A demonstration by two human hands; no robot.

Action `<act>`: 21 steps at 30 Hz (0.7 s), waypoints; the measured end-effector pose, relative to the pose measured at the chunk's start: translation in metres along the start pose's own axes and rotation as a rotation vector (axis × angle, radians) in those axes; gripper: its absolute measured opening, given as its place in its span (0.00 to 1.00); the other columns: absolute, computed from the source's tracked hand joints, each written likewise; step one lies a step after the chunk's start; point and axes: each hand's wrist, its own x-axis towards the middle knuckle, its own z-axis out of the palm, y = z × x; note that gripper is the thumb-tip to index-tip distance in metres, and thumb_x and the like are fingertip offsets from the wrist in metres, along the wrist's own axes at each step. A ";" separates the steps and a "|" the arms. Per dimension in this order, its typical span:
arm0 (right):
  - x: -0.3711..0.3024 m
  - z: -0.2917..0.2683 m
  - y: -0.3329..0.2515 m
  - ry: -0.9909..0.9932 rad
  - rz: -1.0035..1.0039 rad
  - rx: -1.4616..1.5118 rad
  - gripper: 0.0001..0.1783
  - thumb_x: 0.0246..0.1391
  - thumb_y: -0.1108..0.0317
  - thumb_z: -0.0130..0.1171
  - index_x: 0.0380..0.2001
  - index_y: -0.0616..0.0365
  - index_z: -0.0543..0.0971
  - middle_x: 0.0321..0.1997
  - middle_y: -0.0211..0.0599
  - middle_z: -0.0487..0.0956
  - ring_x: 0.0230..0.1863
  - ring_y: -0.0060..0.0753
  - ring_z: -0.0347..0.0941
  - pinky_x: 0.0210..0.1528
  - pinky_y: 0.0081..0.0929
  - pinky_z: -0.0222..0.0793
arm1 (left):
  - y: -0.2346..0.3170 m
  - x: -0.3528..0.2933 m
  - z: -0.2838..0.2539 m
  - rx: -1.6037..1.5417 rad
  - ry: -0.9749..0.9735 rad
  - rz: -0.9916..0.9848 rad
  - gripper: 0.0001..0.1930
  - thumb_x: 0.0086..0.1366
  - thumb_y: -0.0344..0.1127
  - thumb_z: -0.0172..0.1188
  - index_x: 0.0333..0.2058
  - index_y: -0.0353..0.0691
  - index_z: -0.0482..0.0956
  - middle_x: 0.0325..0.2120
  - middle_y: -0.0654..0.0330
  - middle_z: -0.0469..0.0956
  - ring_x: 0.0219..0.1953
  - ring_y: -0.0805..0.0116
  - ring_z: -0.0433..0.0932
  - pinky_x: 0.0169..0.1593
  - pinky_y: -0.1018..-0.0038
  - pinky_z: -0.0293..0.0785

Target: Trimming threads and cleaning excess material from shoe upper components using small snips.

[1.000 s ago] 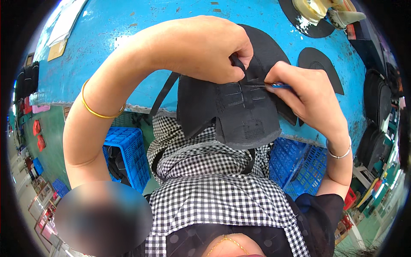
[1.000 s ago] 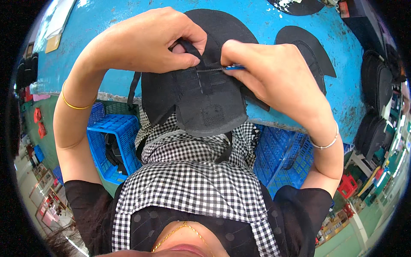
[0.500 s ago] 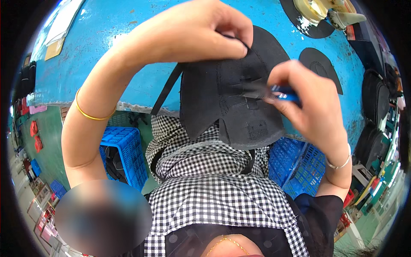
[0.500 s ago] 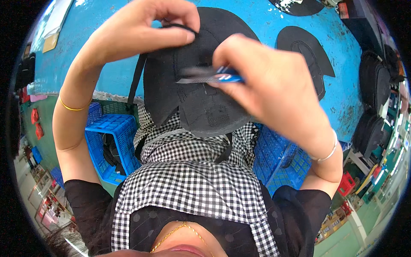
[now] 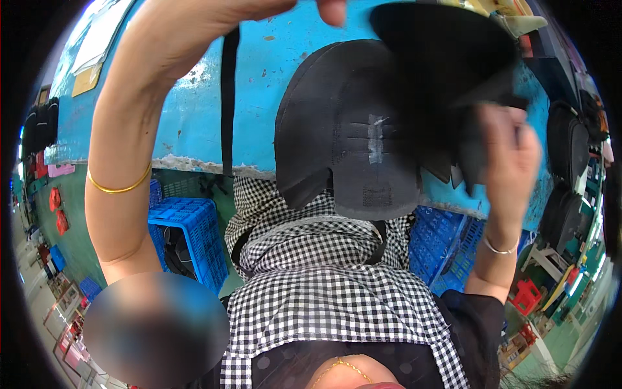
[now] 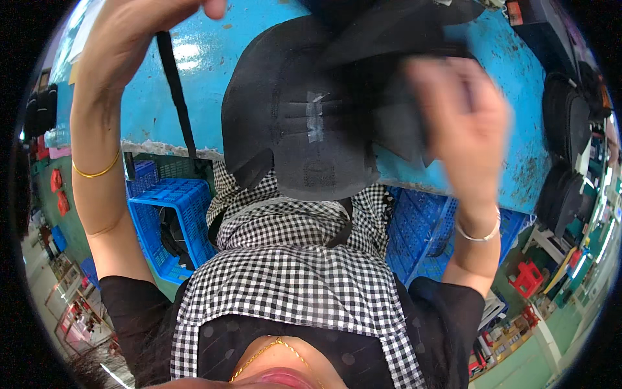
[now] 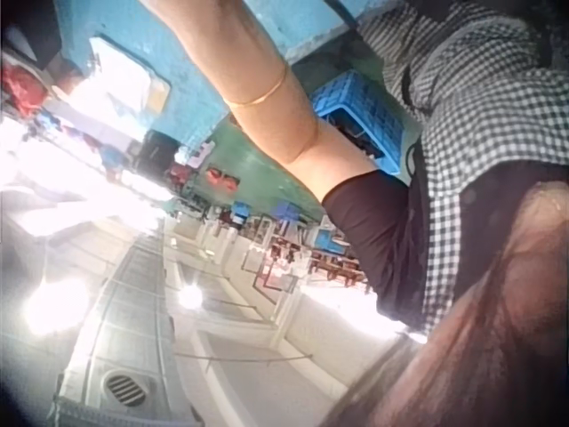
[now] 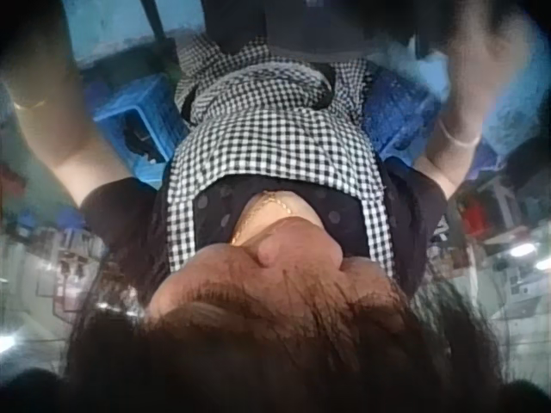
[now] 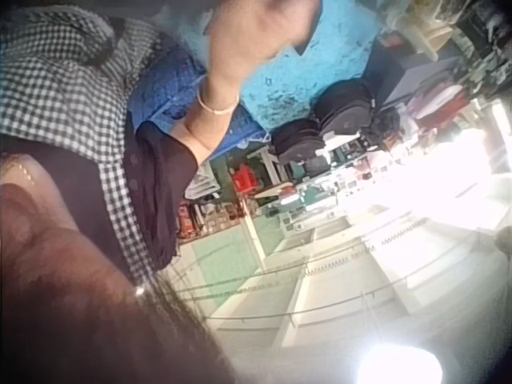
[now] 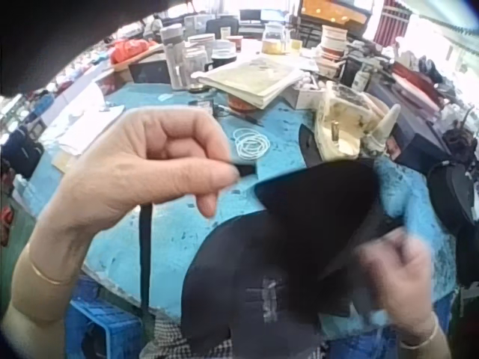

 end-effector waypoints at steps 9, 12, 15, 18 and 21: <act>-0.054 -0.117 0.162 0.509 0.359 0.321 0.17 0.71 0.64 0.48 0.56 0.63 0.73 0.34 0.26 0.73 0.19 0.10 0.57 0.20 0.14 0.52 | -0.003 0.013 0.062 0.237 -0.716 0.001 0.06 0.52 0.32 0.69 0.27 0.36 0.84 0.21 0.61 0.81 0.26 0.71 0.79 0.35 0.75 0.74; -0.059 -0.101 0.135 0.534 0.349 0.415 0.13 0.72 0.66 0.46 0.53 0.60 0.73 0.29 0.23 0.68 0.17 0.08 0.52 0.18 0.13 0.44 | -0.006 0.015 0.071 0.321 -0.742 0.031 0.06 0.52 0.33 0.69 0.27 0.37 0.84 0.21 0.59 0.81 0.25 0.67 0.79 0.34 0.72 0.74; -0.050 -0.056 0.100 0.302 0.189 0.415 0.09 0.69 0.71 0.50 0.50 0.58 0.72 0.30 0.26 0.72 0.20 0.10 0.60 0.21 0.11 0.53 | -0.018 0.012 0.078 0.413 -0.698 0.111 0.06 0.51 0.33 0.69 0.25 0.38 0.84 0.21 0.58 0.80 0.26 0.63 0.79 0.34 0.70 0.74; -0.044 -0.028 0.043 -0.018 -0.051 0.158 0.12 0.61 0.75 0.59 0.47 0.58 0.75 0.31 0.32 0.78 0.27 0.20 0.75 0.27 0.19 0.69 | -0.020 0.010 0.086 0.500 -0.608 0.242 0.08 0.49 0.34 0.71 0.22 0.38 0.81 0.20 0.56 0.79 0.27 0.60 0.79 0.34 0.67 0.74; -0.018 0.005 0.016 -0.312 -0.431 -0.088 0.09 0.50 0.76 0.65 0.36 0.58 0.77 0.28 0.34 0.79 0.27 0.31 0.79 0.27 0.27 0.73 | -0.027 0.011 0.079 0.649 -0.502 0.395 0.11 0.49 0.35 0.72 0.22 0.38 0.78 0.19 0.58 0.77 0.24 0.64 0.77 0.31 0.70 0.71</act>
